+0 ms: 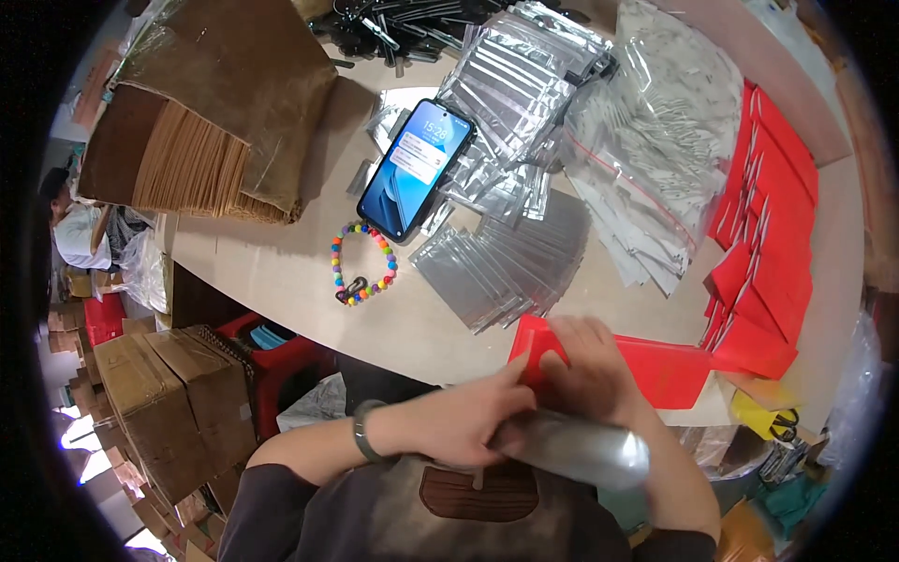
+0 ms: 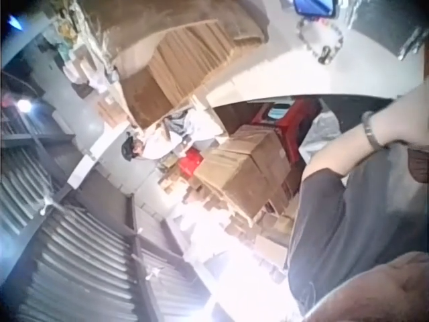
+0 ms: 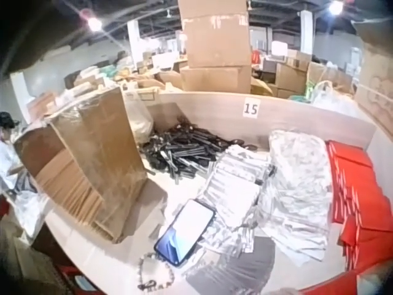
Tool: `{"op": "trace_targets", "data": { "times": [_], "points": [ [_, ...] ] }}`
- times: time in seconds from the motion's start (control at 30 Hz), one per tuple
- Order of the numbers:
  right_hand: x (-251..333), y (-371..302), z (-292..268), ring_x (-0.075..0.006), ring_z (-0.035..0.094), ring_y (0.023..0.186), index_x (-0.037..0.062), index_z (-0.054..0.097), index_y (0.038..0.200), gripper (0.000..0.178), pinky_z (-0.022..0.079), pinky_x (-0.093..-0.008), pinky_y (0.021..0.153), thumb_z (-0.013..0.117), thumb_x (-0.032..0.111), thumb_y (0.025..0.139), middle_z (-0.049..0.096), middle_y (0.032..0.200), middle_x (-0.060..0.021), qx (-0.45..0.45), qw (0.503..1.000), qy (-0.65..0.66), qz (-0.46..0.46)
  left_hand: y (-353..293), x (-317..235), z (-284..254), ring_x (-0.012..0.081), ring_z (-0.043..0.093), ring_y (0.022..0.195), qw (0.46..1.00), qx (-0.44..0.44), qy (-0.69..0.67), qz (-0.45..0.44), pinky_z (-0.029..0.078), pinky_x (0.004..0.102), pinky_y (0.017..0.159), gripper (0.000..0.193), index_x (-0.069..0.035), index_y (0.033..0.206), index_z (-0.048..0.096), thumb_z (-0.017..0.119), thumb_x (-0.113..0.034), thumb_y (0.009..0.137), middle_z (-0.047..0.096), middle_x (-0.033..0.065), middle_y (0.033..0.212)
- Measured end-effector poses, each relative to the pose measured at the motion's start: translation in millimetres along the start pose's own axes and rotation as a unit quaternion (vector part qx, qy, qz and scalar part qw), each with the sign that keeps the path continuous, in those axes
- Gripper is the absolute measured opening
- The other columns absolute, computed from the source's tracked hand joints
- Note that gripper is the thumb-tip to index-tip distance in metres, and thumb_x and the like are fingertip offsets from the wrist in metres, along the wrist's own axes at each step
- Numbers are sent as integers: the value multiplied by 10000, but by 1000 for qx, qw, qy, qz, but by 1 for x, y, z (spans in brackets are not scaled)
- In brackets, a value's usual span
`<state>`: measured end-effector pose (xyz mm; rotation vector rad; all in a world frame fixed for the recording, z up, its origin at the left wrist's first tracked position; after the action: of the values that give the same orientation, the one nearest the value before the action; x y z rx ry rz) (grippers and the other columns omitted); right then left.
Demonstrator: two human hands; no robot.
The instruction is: Picking up thin wooden sticks and sliding them into silver foil pouches at a workstation.
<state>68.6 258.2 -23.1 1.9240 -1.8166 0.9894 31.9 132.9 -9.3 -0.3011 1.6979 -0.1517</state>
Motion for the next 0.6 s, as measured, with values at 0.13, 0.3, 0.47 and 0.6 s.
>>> {"op": "trace_targets", "data": {
  "times": [0.13, 0.3, 0.47, 0.6],
  "points": [
    [31, -13, -15, -351, 619, 895, 54, 634, 1046, 324, 512, -428, 776, 705, 274, 819, 639, 946, -178, -149, 970, -191, -5, -36, 37, -53, 357, 616, 841, 960, -230, 94, -125, 498, 439, 711, 348, -26, 970, 544, 733, -148, 705, 589, 151, 912],
    [14, 12, 17, -297, 646, 652, 84, 604, 771, 330, 503, -423, 552, 694, 394, 837, 638, 686, -88, -24, 973, -134, 188, -52, 43, -61, 362, 618, 842, 907, -337, 230, -102, 504, 416, 696, 483, -58, 1053, 584, 788, -124, 620, 603, 141, 931],
    [16, 12, 9, -304, 651, 707, 76, 596, 810, 287, 514, -431, 626, 682, 347, 851, 643, 718, -96, -10, 972, -65, 225, -66, 51, -55, 321, 623, 819, 911, -333, 226, -91, 506, 391, 693, 522, -72, 1109, 590, 779, -93, 623, 602, 115, 935],
    [25, 6, 9, -285, 665, 722, 79, 631, 768, 149, 517, -416, 648, 721, 197, 783, 656, 706, -90, -115, 972, -104, 176, -67, 50, -56, 304, 622, 816, 916, -323, 219, -89, 504, 383, 691, 586, -75, 1171, 575, 787, -92, 625, 598, 103, 931]
  ]
}}
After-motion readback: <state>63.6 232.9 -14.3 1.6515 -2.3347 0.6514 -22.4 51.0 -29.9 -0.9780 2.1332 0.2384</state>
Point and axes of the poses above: each hand's wrist, its own y-axis towards the middle knuckle, its own z-axis out of the palm, x = y × z, the point moved 7 cm from there along y, towards the middle knuckle
